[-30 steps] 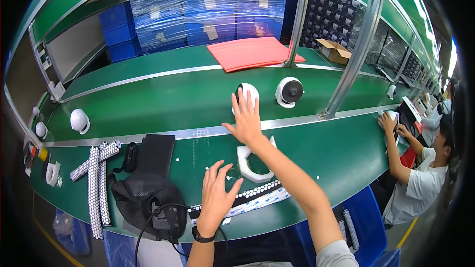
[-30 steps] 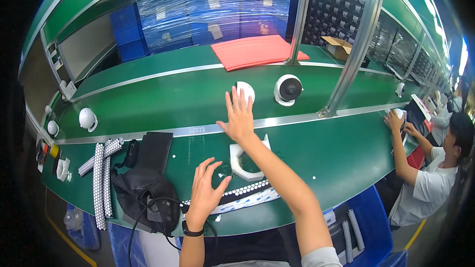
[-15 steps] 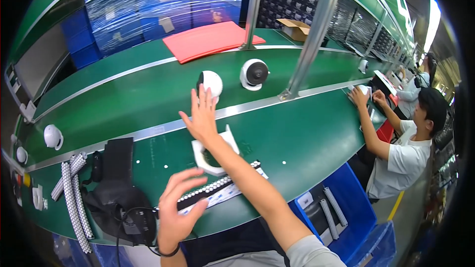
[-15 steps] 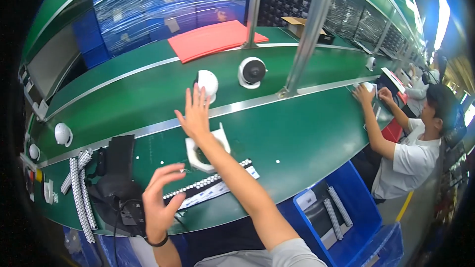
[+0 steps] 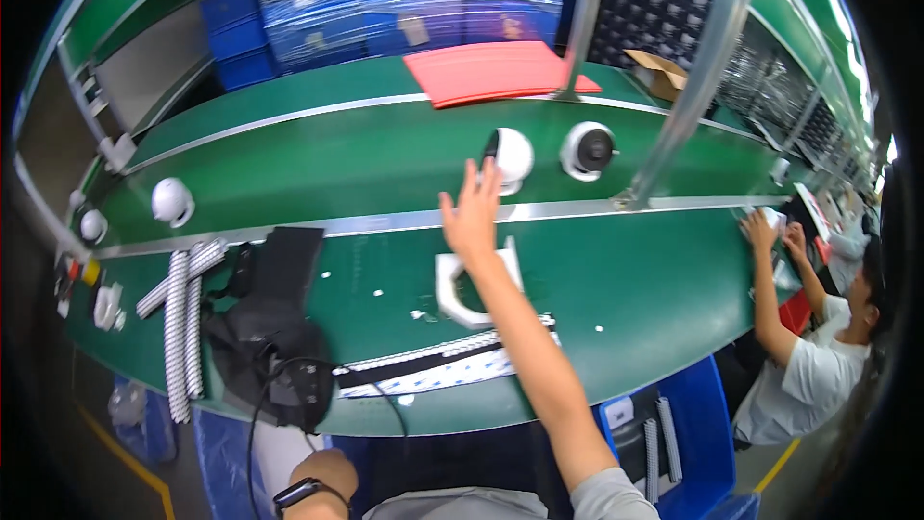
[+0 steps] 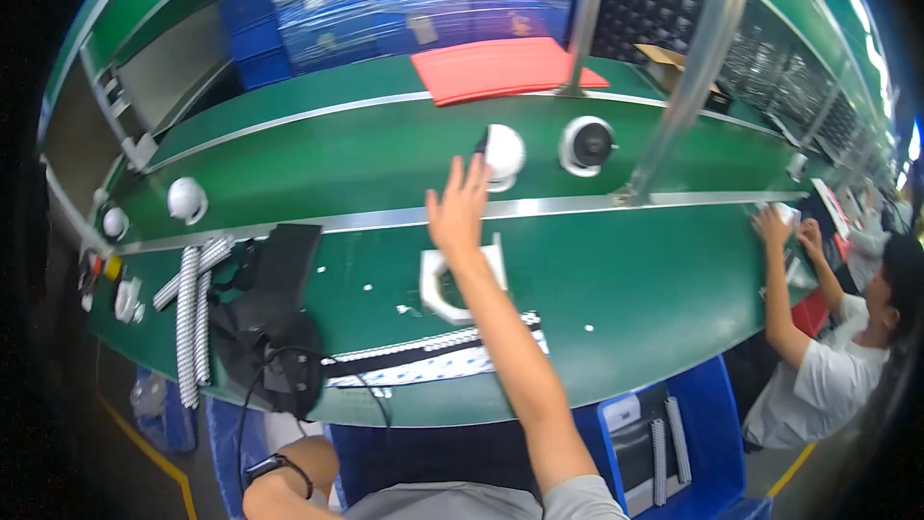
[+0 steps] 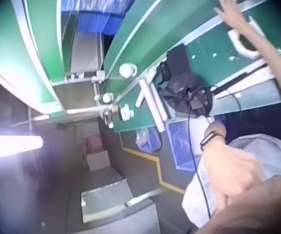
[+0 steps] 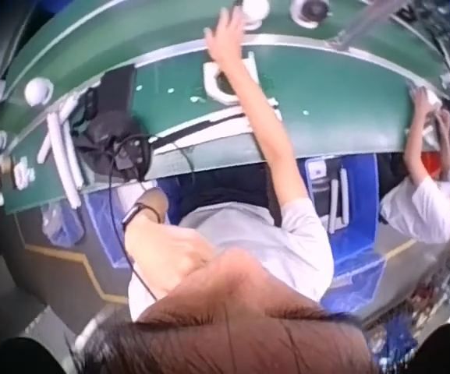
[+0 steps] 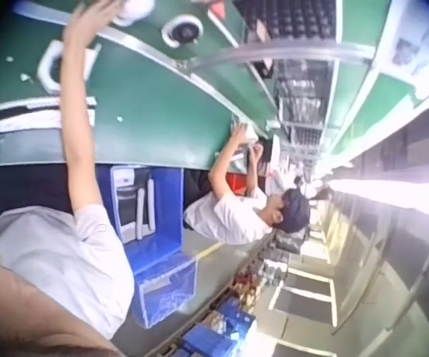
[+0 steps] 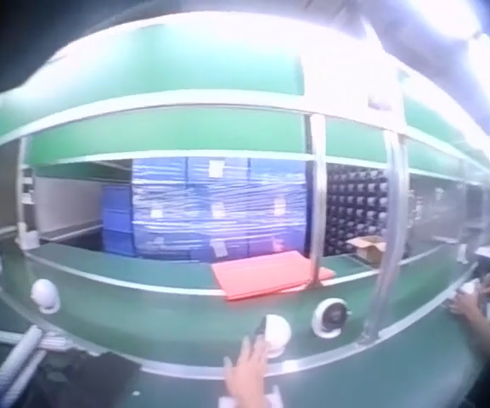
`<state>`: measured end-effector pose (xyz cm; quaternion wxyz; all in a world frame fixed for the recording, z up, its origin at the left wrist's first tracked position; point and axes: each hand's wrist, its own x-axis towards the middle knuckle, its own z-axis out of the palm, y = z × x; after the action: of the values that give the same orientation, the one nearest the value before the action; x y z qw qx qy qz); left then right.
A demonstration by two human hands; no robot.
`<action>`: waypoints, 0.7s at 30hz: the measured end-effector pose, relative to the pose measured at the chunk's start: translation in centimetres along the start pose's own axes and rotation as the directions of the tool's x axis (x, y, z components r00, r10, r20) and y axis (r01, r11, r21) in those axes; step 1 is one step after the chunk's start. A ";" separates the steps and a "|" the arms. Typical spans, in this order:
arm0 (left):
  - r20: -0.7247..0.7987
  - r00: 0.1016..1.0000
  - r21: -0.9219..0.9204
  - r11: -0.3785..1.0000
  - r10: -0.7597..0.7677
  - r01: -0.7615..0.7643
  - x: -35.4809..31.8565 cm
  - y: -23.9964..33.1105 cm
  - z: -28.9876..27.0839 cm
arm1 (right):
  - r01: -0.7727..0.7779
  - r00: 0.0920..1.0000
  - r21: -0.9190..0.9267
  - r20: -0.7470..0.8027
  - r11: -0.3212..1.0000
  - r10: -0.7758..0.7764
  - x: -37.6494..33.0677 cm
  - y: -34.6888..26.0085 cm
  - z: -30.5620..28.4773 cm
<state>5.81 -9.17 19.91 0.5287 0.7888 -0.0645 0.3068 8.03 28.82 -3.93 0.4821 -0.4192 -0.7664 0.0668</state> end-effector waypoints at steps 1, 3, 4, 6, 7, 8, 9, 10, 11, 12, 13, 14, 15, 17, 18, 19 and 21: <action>0.057 0.998 0.053 0.999 -0.012 0.009 -0.1 0.1 0.1 | 0.002 1.000 0.007 0.001 1.000 -0.002 0.1 0.1 -0.2; 0.041 0.999 0.106 0.994 0.014 -0.018 -0.6 -0.4 0.4 | -0.016 1.000 0.017 0.015 1.000 0.016 -0.1 0.3 -0.6; 0.042 0.997 0.137 0.988 0.060 -0.065 -0.9 -0.6 0.3 | -0.024 0.999 0.025 0.023 0.999 0.023 -0.2 0.5 -0.6; 0.072 0.997 0.189 0.982 0.015 -0.029 -1.3 0.1 -0.1 | -0.017 0.999 0.042 0.048 0.999 0.015 0.0 -0.2 0.1; 0.130 0.991 0.210 0.977 0.014 -0.041 -1.6 0.1 -0.6 | -0.023 0.999 0.028 0.049 0.999 0.022 0.0 -0.1 0.0; 0.128 0.992 0.222 0.975 0.004 -0.032 -1.8 0.2 -0.9 | -0.053 0.996 0.035 0.074 0.998 0.050 -0.1 -0.2 0.0; 0.125 0.992 0.230 0.972 0.028 -0.056 -2.0 0.2 -1.1 | -0.088 0.991 0.034 0.101 0.996 0.084 -0.2 -0.1 -0.1; 0.122 0.991 0.238 0.968 0.053 -0.081 -2.2 0.2 -1.2 | -0.077 0.992 0.023 0.105 0.997 0.074 0.0 -0.2 0.1; 0.123 0.991 0.241 0.967 0.048 -0.077 -2.4 0.4 -1.4 | -0.075 0.992 0.028 0.103 0.997 0.072 -0.1 -0.5 0.4; 0.118 0.991 0.251 0.964 0.060 -0.089 -2.7 0.2 -1.7 | -0.076 0.989 -0.001 0.126 0.997 0.076 -0.3 -0.1 0.1; 0.113 0.991 0.260 0.960 0.073 -0.101 -3.0 0.1 -2.1 | -0.077 0.986 -0.031 0.148 0.997 0.081 -0.4 0.2 -0.1; 0.127 0.988 0.251 0.961 0.085 -0.115 -3.2 0.0 -2.3 | -0.086 0.984 -0.026 0.156 0.996 0.089 -0.4 0.4 -0.2; 0.144 0.987 0.261 0.959 0.074 -0.110 -3.4 0.1 -2.5 | -0.093 0.985 -0.043 0.141 0.995 0.099 -0.3 0.6 -0.3; 0.171 0.983 0.272 0.956 0.059 -0.105 -3.5 0.9 -2.2 | -0.062 0.989 -0.019 0.131 0.998 0.064 -0.4 0.3 0.4; 0.109 0.985 0.327 0.931 0.135 -0.164 -3.2 1.8 -1.8 | -0.065 0.988 -0.013 0.138 0.998 0.067 -0.3 -0.2 0.5; 0.052 0.976 0.387 0.897 0.210 -0.213 -3.2 2.6 -1.4 | -0.068 0.990 -0.012 0.124 0.998 0.069 -0.1 -1.0 0.5; 0.117 0.941 0.410 0.847 0.318 -0.337 -6.2 0.8 -3.4 | -0.104 0.981 -0.077 0.158 0.992 0.115 -0.8 1.4 0.7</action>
<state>-0.96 -7.87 17.94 0.2829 0.8686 -0.1415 0.3813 8.46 29.35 -5.60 0.3989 -0.4703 -0.7807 0.1008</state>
